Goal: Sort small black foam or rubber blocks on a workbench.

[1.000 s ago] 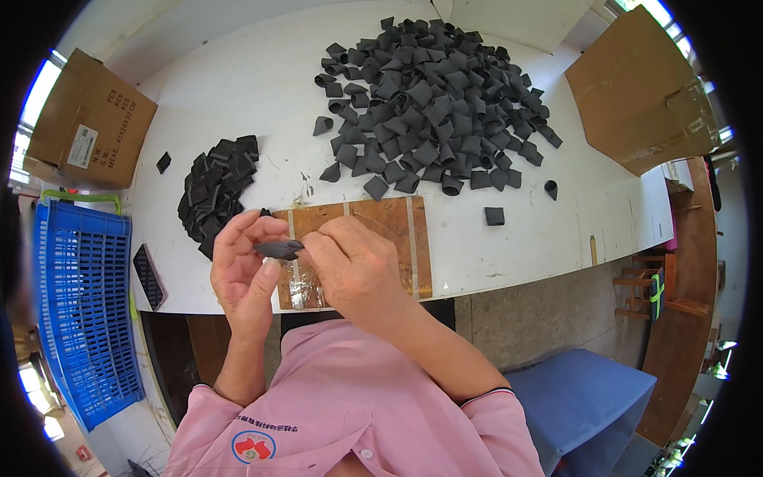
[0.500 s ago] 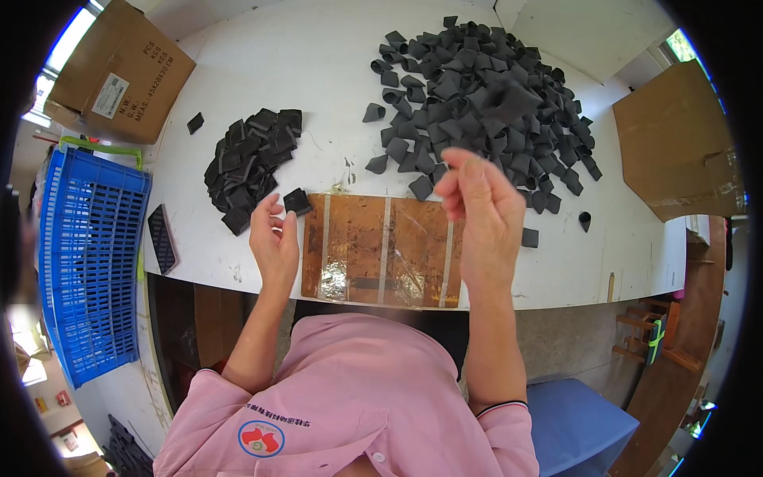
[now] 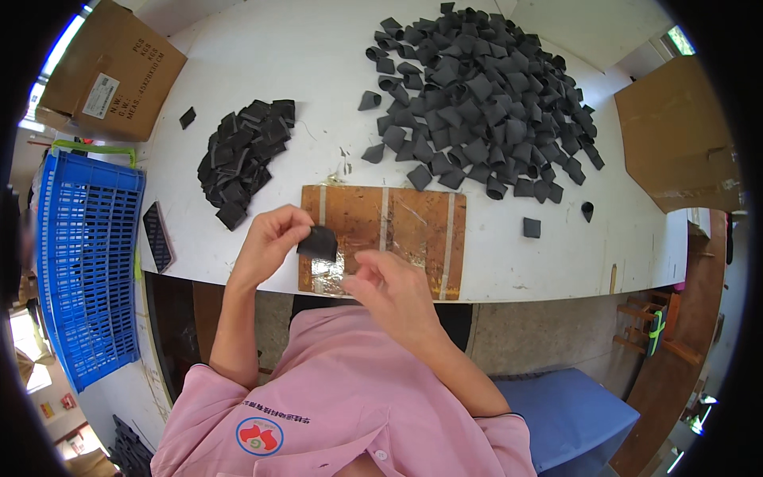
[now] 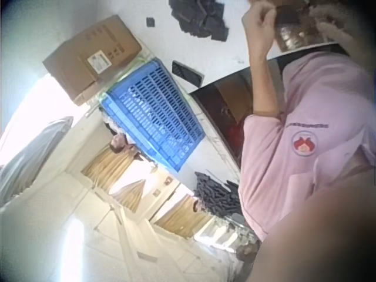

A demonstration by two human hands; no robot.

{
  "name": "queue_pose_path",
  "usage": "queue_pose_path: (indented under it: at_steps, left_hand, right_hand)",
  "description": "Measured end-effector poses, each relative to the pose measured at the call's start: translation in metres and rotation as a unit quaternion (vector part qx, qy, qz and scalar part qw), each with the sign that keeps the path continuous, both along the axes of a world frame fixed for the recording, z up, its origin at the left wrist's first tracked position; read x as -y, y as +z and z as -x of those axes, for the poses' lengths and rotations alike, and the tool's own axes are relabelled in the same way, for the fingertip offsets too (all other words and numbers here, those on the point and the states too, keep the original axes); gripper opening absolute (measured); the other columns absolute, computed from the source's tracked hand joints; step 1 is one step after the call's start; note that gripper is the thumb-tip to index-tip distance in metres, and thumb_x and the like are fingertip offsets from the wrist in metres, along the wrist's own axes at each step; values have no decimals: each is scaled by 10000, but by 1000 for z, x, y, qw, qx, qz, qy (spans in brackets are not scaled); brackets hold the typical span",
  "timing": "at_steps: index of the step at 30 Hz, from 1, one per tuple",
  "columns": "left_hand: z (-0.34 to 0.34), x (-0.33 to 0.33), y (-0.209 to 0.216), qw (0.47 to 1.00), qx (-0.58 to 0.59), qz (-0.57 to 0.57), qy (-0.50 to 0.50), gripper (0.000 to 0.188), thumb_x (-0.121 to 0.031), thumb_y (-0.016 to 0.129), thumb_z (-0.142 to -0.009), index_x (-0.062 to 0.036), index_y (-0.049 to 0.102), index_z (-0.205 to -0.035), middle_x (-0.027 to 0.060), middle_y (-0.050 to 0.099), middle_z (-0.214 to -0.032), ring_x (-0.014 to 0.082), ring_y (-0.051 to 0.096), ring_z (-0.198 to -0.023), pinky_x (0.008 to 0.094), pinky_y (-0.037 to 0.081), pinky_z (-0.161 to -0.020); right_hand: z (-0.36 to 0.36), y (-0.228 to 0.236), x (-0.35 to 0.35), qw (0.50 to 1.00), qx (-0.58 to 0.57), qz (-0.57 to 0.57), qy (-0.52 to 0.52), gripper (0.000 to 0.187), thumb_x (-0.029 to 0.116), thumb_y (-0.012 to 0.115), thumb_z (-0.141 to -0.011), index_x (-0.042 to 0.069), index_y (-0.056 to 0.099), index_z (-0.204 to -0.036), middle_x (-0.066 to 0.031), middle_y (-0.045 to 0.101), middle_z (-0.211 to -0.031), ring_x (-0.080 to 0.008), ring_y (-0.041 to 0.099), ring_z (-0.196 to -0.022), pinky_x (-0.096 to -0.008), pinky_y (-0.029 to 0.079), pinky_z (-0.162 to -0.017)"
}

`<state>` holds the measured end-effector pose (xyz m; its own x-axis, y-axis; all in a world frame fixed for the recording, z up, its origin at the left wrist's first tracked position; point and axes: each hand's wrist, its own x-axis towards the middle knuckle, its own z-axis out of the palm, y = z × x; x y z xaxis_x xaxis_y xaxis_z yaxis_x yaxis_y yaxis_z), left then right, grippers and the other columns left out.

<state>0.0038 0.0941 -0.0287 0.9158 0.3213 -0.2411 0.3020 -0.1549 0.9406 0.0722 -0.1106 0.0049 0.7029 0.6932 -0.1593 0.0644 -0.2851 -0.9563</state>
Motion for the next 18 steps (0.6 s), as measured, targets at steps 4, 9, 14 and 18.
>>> queue_pose_path:
  at_steps: [4, 9, 14, 18]
  left_hand:
    - [1, 50, 33, 984, 51, 168, 2, 104, -51, 542, -839, 0, 558, -928, -7, 578, -769, 38, 512, -680, 175, 415, -615]
    - [11, 81, 35, 892, 136, 421, 96, 263, -96, 562, -817, 23, 483, -1038, 72, 566, -877, 109, 546, -770, 221, 435, -679]
    - [11, 96, 32, 916, 119, 360, 129, 181, -87, 579, -798, 14, 529, -939, 83, 599, -802, 129, 580, -699, 239, 468, -626]
    - [10, 96, 28, 935, 98, 316, 127, 117, -64, 595, -790, 10, 560, -873, 72, 612, -746, 115, 585, -640, 220, 464, -581]
  right_hand:
    - [-3, 1, -3, 982, -175, -49, -41, 199, 165, 610, -795, -16, 602, -877, -56, 610, -743, -93, 551, -627, -222, 430, -557]
    - [-1, -3, 4, 880, -404, -212, -130, 178, 201, 559, -854, 27, 597, -857, -19, 600, -731, -50, 523, -620, -175, 397, -528]
    - [-5, -4, 12, 843, -465, -235, -137, 126, 155, 560, -853, 34, 585, -828, -13, 591, -764, -89, 542, -664, -245, 456, -616]
    - [-2, -8, 13, 869, -429, -208, -130, 118, 150, 561, -853, 43, 579, -806, 5, 572, -721, -66, 506, -617, -216, 410, -540]
